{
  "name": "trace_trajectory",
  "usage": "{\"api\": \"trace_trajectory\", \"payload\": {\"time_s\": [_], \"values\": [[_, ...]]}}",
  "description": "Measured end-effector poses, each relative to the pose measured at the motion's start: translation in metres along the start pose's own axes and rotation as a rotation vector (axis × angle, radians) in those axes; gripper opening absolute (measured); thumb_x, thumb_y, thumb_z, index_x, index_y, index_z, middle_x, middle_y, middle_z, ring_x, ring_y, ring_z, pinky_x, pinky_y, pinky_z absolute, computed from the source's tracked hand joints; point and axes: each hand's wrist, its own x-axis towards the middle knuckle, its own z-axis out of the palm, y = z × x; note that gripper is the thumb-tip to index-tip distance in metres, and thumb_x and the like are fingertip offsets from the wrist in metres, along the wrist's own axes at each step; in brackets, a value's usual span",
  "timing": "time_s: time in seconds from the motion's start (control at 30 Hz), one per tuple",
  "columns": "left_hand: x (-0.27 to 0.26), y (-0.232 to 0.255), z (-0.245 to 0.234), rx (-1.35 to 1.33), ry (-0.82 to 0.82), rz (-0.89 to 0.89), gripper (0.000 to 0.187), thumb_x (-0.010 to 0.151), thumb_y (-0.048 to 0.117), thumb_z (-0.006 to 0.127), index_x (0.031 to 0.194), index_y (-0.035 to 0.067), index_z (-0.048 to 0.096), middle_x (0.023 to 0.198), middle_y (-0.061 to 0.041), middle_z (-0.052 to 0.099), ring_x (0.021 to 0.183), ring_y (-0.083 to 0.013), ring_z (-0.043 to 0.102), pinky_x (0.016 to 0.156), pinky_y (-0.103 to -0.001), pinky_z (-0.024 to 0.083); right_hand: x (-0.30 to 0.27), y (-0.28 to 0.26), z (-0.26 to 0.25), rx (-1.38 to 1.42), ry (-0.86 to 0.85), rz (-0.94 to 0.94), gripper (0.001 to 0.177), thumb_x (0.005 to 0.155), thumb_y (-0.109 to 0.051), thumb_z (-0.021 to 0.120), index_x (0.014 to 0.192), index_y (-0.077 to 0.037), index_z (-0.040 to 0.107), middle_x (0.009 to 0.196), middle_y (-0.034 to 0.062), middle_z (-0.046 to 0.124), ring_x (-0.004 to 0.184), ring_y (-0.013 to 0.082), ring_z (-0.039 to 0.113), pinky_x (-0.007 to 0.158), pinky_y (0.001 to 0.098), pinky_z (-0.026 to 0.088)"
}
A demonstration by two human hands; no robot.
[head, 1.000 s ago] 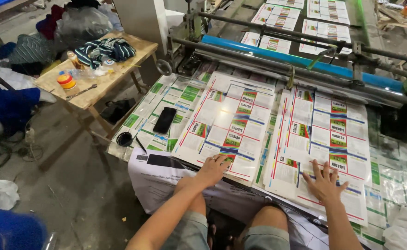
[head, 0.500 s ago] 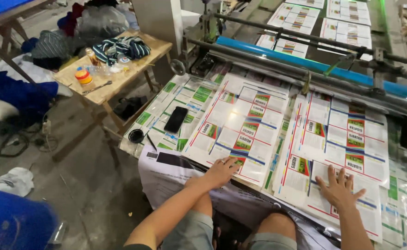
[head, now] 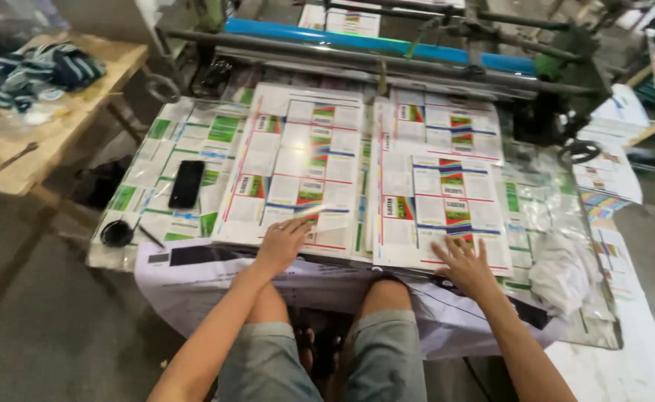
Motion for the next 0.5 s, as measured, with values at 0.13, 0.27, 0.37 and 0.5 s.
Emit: {"api": "trace_trajectory", "payload": {"time_s": [0.13, 0.27, 0.37, 0.5], "values": [[0.005, 0.024, -0.025, 0.0, 0.16, -0.001, 0.041, 0.098, 0.019, 0.056, 0.139, 0.014, 0.06, 0.14, -0.007, 0.061, 0.133, -0.0278, 0.054, 0.111, -0.053, 0.039, 0.005, 0.029, 0.022, 0.19, 0.186, -0.16, 0.047, 0.096, -0.046, 0.054, 0.138, -0.027, 0.056, 0.14, 0.0068, 0.062, 0.129, 0.0226, 0.058, 0.111, 0.0571, 0.034], [-0.015, 0.013, -0.001, 0.141, 0.076, -0.041, 0.05, 0.096, 0.021, 0.058, 0.146, 0.019, 0.053, 0.149, -0.01, 0.052, 0.141, -0.0319, 0.045, 0.114, -0.06, 0.033, -0.019, 0.003, -0.062, 0.274, 0.403, 0.039, 0.012, 0.099, -0.023, 0.056, 0.104, -0.021, 0.067, 0.101, -0.004, 0.076, 0.104, 0.016, 0.071, 0.113, 0.0447, 0.041], [-0.01, -0.007, 0.02, 0.182, -0.116, -0.054, 0.054, 0.095, 0.022, 0.058, 0.149, 0.021, 0.048, 0.157, -0.012, 0.042, 0.146, -0.0343, 0.037, 0.112, -0.063, 0.031, -0.014, -0.019, -0.034, 0.312, 0.599, 0.134, 0.006, 0.094, -0.02, 0.065, 0.095, -0.02, 0.071, 0.091, -0.0023, 0.075, 0.093, 0.0167, 0.072, 0.106, 0.0451, 0.042], [-0.012, -0.015, 0.032, 0.11, -0.223, -0.077, 0.053, 0.099, 0.022, 0.055, 0.151, 0.024, 0.044, 0.163, -0.01, 0.036, 0.15, -0.0337, 0.032, 0.113, -0.064, 0.032, -0.019, -0.041, -0.009, 0.49, 0.639, 0.217, 0.005, 0.08, -0.018, 0.077, 0.084, -0.017, 0.074, 0.091, -0.0036, 0.077, 0.085, 0.0186, 0.072, 0.095, 0.0441, 0.045]]}}
